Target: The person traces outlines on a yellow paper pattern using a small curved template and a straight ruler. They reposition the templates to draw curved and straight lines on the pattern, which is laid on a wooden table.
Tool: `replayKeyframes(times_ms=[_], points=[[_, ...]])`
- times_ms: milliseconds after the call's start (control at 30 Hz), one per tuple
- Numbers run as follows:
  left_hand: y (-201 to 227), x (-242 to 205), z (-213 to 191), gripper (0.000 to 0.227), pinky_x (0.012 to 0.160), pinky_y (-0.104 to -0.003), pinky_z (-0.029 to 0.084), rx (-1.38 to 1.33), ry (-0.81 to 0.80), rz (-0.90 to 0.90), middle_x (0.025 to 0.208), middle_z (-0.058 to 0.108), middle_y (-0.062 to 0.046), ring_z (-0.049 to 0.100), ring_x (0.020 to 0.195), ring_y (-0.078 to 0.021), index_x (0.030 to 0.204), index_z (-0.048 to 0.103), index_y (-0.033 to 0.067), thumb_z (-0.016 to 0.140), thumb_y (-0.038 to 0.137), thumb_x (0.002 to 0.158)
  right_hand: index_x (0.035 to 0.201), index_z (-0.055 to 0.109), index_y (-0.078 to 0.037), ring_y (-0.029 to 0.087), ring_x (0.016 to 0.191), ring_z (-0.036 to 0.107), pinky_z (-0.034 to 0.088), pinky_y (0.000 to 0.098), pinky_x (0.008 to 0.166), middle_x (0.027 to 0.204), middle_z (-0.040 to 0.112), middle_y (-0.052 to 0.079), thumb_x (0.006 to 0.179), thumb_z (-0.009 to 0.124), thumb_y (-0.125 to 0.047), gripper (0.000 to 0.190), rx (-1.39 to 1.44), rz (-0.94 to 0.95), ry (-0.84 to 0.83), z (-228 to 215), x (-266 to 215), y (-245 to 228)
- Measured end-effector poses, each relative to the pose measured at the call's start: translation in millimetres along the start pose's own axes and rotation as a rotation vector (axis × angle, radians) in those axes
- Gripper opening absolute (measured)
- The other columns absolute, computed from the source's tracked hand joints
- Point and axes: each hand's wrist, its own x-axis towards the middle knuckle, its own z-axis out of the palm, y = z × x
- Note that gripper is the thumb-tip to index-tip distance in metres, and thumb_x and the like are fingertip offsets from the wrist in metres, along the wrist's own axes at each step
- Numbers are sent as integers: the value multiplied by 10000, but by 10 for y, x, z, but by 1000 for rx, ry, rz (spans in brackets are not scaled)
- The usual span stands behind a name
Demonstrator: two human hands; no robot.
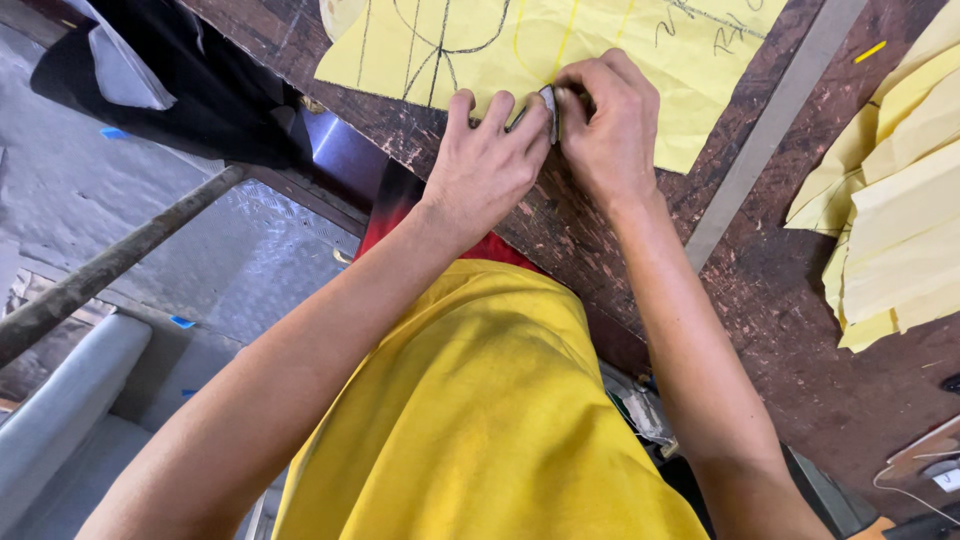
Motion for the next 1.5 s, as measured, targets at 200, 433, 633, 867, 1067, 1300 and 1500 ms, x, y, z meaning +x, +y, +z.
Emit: replayKeyframes(times_ms=[200, 433, 633, 867, 1067, 1300, 1500], points=[[8, 13, -8, 353, 991, -512, 417, 19, -19, -3, 1306, 540, -63, 509, 1153, -237, 1209, 725, 80, 683, 208, 883, 1004, 709, 7, 299, 843, 663, 518, 388, 768, 936, 667, 126, 911, 754, 49, 112, 6, -89, -23, -38, 59, 23], [14, 3, -17, 340, 981, -510, 422, 7, -25, -4, 1301, 542, -65, 513, 1150, -242, 1196, 724, 85, 688, 215, 884, 994, 714, 1, 252, 816, 671, 531, 359, 729, 938, 671, 117, 937, 752, 40, 78, 49, -37, -50, -45, 152, 24], [30, 4, -68, 404, 966, -505, 431, 19, -48, -18, 1274, 542, -62, 508, 1136, -242, 1249, 710, 71, 677, 215, 873, 1071, 649, 21, 200, 940, 666, 577, 294, 804, 1053, 643, 104, 966, 654, 75, 118, 176, 63, 3, -248, 93, 73], [42, -2, -54, 439, 977, -523, 425, 8, -27, -26, 1308, 536, -72, 503, 1154, -258, 1297, 682, 53, 659, 232, 897, 1112, 735, -5, 247, 862, 630, 506, 344, 765, 971, 622, 126, 987, 673, 78, 162, 105, 35, -2, -173, -197, -30], [76, -1, -53, 453, 995, -551, 418, 4, -52, -55, 1369, 523, -90, 490, 1184, -276, 1309, 675, 29, 659, 229, 903, 1175, 747, -46, 260, 868, 649, 528, 350, 768, 1002, 611, 107, 954, 664, 89, 272, 128, -3, 35, -75, -253, -95], [113, -39, -50, 503, 998, -560, 414, -2, -71, -78, 1381, 516, -99, 483, 1186, -286, 1333, 667, 4, 639, 223, 881, 1226, 758, -96, 270, 798, 659, 540, 404, 674, 993, 583, 108, 984, 676, 55, 296, -101, -81, 32, -43, -295, -74], [285, -82, 11, 503, 1060, -567, 378, 20, -117, -149, 1527, 460, -112, 442, 1326, -300, 1386, 619, -4, 580, 246, 952, 1262, 731, -84, 321, 813, 630, 510, 431, 703, 1014, 578, 111, 953, 669, 22, 332, -241, -147, 10, -36, -369, -111]])
